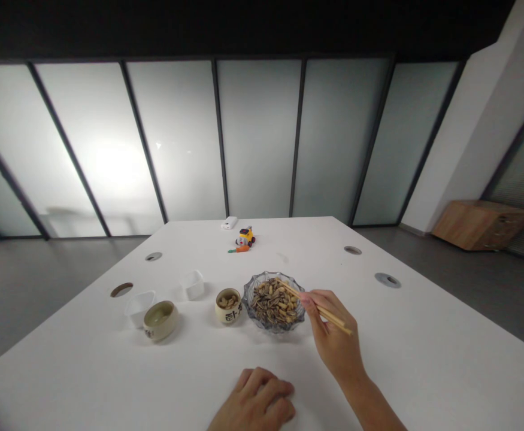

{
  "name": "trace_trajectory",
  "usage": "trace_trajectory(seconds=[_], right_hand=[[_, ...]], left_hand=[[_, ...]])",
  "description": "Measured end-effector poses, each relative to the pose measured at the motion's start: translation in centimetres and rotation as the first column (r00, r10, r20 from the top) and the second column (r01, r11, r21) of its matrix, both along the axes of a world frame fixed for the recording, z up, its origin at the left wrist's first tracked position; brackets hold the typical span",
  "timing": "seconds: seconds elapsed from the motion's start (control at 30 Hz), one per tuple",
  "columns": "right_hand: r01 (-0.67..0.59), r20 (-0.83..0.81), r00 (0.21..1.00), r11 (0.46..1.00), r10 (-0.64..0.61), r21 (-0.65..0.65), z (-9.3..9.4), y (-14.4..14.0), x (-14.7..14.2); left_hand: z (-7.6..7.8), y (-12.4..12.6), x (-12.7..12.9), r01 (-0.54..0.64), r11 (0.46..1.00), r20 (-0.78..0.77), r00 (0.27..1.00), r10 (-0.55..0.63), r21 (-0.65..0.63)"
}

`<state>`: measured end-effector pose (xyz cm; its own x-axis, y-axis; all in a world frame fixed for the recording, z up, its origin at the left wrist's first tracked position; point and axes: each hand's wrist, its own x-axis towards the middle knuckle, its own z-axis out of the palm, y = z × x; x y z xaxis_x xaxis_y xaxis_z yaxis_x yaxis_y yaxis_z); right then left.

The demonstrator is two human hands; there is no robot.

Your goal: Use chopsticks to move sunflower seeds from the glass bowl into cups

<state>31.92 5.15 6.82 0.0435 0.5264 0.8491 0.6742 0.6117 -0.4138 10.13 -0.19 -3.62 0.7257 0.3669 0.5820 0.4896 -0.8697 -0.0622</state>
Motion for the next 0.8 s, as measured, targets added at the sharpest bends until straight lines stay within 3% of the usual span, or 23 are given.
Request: trace_trajectory(seconds=[0.3,0.43,0.67,0.8], right_hand=[[-0.198,-0.052,0.98,0.961,0.192,-0.195,0.4,-0.3,-0.8],[-0.219,-0.089,0.975,0.939,0.202,-0.265,0.8,-0.7,-0.6],[-0.107,-0.096,0.991,0.987,0.095,-0.124,0.5,-0.4,-0.4],[-0.147,-0.029,0.989,0.984,0.145,-0.102,0.3,-0.1,-0.7]], left_hand=[[-0.1,0.0,0.0,0.011,1.0,0.033,0.999,-0.012,0.011],[0.0,0.0,0.0,0.005,1.0,-0.02,1.0,-0.005,-0.013],[0.7,-0.3,-0.3,-0.005,0.997,-0.102,0.995,-0.002,-0.072],[1.1,-0.4,-0.3,-0.011,0.997,-0.121,0.993,0.001,-0.081]])
